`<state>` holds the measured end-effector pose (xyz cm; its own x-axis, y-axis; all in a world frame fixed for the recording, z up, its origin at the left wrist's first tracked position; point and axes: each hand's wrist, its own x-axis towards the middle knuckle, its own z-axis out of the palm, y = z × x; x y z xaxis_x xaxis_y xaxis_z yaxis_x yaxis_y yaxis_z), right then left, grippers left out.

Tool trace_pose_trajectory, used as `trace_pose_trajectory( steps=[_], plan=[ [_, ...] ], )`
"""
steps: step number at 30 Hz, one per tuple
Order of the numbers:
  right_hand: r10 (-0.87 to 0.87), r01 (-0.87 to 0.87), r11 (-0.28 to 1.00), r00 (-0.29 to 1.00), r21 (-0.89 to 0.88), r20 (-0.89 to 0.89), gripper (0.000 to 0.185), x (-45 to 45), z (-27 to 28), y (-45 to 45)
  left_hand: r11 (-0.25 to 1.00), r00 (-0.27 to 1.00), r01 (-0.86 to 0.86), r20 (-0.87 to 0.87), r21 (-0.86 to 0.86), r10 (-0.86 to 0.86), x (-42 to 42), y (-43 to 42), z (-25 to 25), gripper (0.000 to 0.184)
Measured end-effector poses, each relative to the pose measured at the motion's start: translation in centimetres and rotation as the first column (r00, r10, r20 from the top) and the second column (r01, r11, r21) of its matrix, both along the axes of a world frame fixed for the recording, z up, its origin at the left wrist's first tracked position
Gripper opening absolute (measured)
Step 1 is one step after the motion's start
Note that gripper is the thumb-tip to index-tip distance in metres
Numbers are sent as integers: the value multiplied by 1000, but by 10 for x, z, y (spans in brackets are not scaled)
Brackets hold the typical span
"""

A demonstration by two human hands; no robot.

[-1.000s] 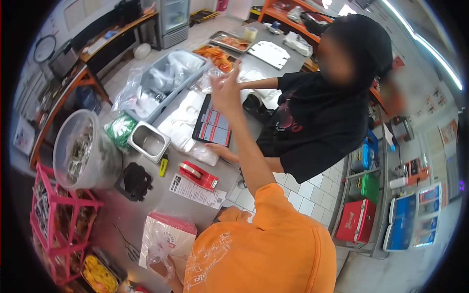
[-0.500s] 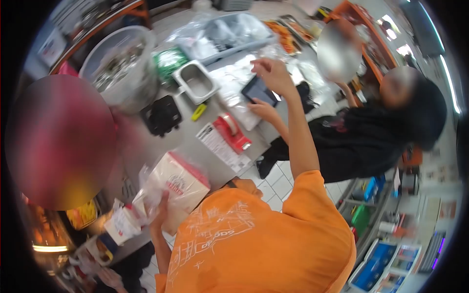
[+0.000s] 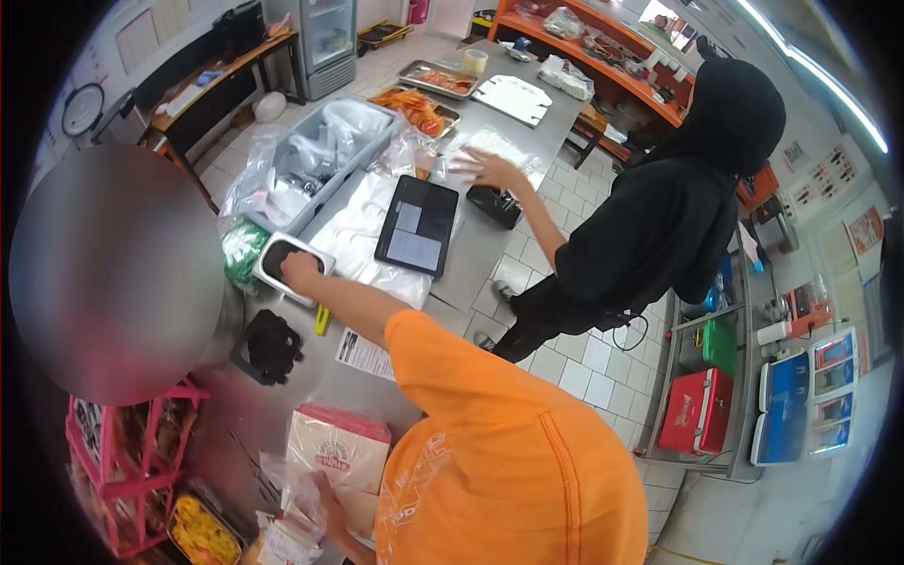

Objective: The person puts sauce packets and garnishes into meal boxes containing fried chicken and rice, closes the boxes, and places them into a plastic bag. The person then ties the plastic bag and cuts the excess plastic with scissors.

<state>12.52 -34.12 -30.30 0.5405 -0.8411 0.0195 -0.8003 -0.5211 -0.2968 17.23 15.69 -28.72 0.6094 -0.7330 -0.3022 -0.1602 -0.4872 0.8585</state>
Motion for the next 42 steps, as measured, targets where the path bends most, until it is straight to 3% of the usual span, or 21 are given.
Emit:
trace_pose_trajectory(
  steps=[9,11,14,15,17,18,20,21,22,23,24,25,28,34,36,40,42],
  plan=[
    [-32,29,999,990,23,134,19,-26,50,15,966,903,-233,-345,111,258,-31,-35,67,62],
    [-41,40,999,983,5,181,19,-27,53,13,964,920,-250,-288,86,264,-27,-38,59,50],
    [-105,125,991,955,-56,277,16,-33,59,20,988,992,-124,-46,-91,121,-10,-28,20,45],
    [-107,129,990,954,-61,279,16,-38,65,21,992,998,-33,-65,-119,26,-8,-28,27,43],
    [-83,72,997,886,42,456,13,-48,81,25,986,994,62,-74,-155,-74,-8,-29,34,40],
    [-120,22,987,756,157,644,7,-52,94,33,984,982,-19,-189,-178,-16,-10,-29,36,37],
    [-261,-123,921,510,371,819,4,-56,121,77,975,952,-102,-305,-200,37,-18,-32,42,34],
    [-191,-429,811,448,398,873,4,-65,130,105,957,954,-97,-298,-274,11,-23,-36,47,32],
    [-202,-492,743,482,454,853,3,-76,155,149,934,957,-87,-291,-346,-18,-28,-41,54,31],
    [40,-705,626,457,334,889,8,-70,122,169,934,955,-78,-294,-350,-30,-38,-46,66,31],
    [151,-713,622,515,324,844,10,-87,140,205,938,958,-69,-285,-341,-33,-39,-48,66,31],
    [-10,-692,512,588,509,809,8,-89,134,233,943,961,-57,-273,-327,-36,-39,-48,63,30],
    [-78,-648,561,579,516,812,9,-90,114,274,959,969,-30,-244,-281,-41,-34,-44,53,30],
    [-215,-645,490,563,586,798,14,-103,119,286,970,974,14,-217,-243,-68,-31,-40,45,29],
    [113,-619,668,633,413,766,14,-117,131,268,971,976,30,-203,-236,-79,-30,-42,44,28],
    [301,-675,659,642,333,706,11,-131,132,253,973,976,62,-190,-223,-106,-29,-46,43,27],
    [431,-677,711,632,189,644,8,-132,127,260,973,975,80,-184,-215,-121,-30,-47,42,27]
  ],
)
